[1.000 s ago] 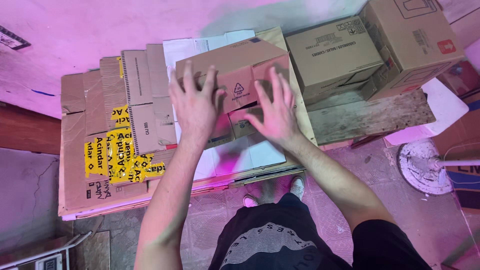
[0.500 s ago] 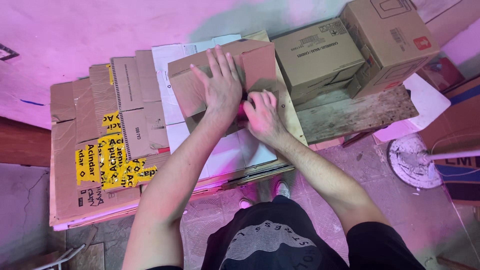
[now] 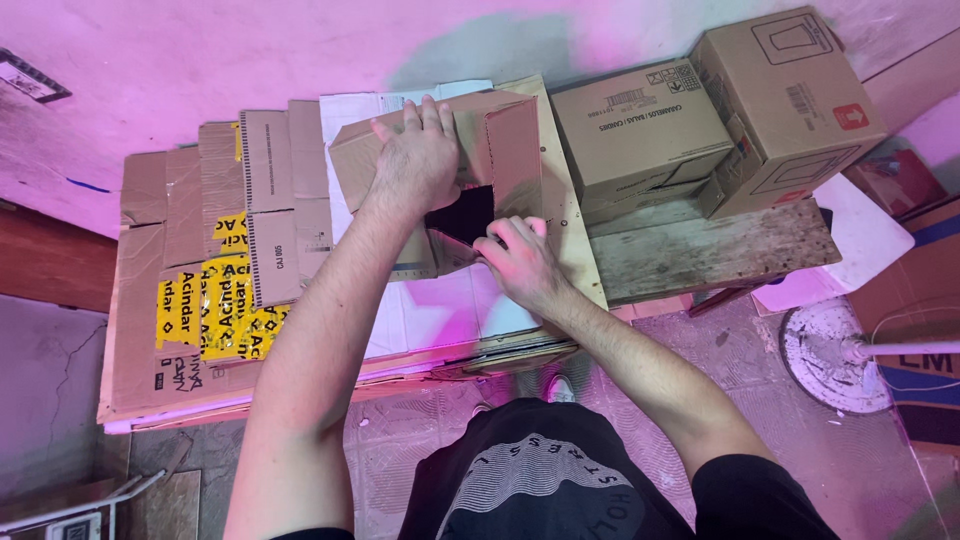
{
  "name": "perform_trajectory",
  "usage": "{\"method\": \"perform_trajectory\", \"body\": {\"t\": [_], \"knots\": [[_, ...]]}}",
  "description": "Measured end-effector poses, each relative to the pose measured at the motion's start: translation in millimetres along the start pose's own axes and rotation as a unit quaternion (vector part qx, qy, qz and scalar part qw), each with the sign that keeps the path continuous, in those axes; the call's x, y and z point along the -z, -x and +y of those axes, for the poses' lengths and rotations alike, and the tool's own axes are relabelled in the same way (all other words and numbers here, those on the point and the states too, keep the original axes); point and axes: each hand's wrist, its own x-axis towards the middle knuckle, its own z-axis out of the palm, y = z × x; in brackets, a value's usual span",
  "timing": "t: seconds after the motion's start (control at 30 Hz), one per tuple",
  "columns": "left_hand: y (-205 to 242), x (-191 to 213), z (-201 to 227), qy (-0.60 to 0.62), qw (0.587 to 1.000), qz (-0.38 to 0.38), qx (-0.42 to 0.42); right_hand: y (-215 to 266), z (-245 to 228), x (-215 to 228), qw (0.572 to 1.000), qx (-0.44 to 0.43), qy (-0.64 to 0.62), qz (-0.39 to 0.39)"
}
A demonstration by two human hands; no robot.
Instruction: The person flattens multiple cardboard boxes of various sizes by hand on a wooden workbench. They open the flaps, fold the sides inward, and press the boxes flat before stacking them.
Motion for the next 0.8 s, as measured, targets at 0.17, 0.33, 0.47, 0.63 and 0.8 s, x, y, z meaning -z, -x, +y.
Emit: {"method": "perform_trajectory", "body": {"t": [0.17,0.33,0.47,0.63,0.8], "knots": [[-2,29,-11,0.042,0.997,-0.068,0.006,11,-3,5,1.0,0.014,-0.004,0.022],[5,53,-20,0.086,0.988,-0.128,0.001,15,-4,20,0.999,0.041,-0.026,0.001],[33,88,-24,0.12,0.985,-0.121,0.013,23,-6,35,0.997,0.078,-0.015,-0.022],[32,60,-31,0.167,0.984,-0.057,-0.02,30,-4,50,0.994,0.092,-0.003,-0.056],[96,77,-2,0.177,0.974,-0.129,-0.049,-8,7,113,0.998,-0.039,-0.034,0.043]]}}
